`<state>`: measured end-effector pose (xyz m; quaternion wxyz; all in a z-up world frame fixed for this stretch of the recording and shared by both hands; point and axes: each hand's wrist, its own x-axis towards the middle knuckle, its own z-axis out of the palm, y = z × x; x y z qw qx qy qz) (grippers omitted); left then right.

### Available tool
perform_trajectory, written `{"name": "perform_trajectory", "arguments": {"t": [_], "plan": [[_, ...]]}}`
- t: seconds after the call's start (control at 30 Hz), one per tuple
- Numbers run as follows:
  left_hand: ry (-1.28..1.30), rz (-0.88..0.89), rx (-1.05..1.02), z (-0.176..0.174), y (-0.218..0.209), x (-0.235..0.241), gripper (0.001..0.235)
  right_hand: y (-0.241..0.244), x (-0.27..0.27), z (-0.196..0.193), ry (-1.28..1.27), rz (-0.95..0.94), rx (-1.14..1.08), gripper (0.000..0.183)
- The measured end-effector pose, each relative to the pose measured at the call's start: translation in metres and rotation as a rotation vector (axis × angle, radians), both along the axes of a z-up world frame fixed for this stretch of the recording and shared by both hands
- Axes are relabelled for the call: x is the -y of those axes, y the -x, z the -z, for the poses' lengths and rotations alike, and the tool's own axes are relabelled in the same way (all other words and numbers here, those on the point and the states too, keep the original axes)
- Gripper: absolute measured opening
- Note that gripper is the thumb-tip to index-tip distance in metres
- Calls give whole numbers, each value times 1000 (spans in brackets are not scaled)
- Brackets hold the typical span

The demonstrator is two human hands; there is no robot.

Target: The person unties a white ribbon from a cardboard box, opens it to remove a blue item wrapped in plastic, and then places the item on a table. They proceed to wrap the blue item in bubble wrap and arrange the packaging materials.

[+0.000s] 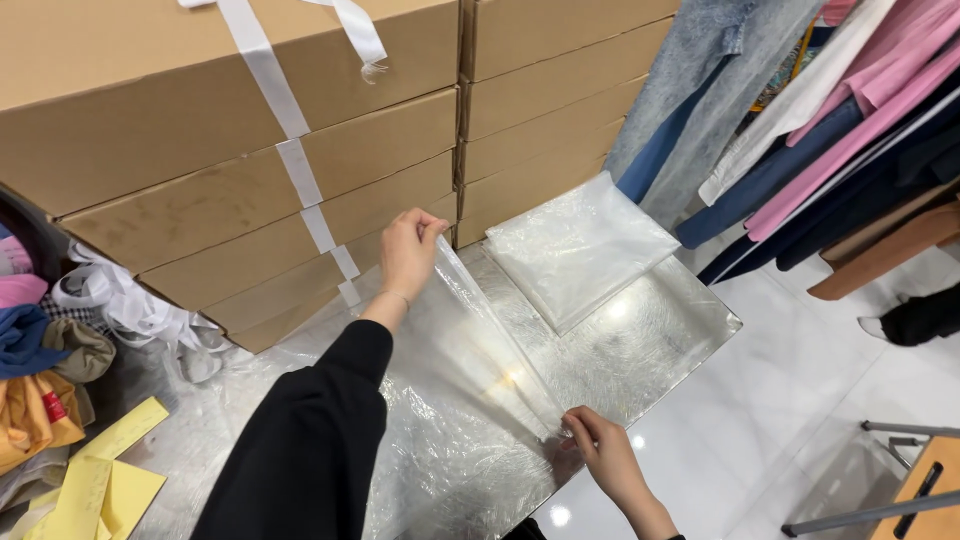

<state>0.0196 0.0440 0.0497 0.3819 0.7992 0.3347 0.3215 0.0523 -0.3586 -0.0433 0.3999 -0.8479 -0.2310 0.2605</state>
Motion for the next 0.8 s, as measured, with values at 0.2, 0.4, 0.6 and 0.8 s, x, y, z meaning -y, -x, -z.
{"name": "perform_trajectory", "arguments": {"t": [0.2, 0.4, 0.6, 0.8], "plan": [[-93, -25, -134, -4, 14, 6, 23, -19, 9, 2, 84, -12, -63, 24], [-32, -58, -151, 9, 114, 18, 46, -53, 28, 70, 106, 91, -70, 19], [132, -537, -469, 138, 302, 86, 67, -56, -6, 79, 157, 33, 370, 34], [188, -683, -658, 209, 381, 181, 67, 21, -87, 63, -37, -182, 220, 34]]}}
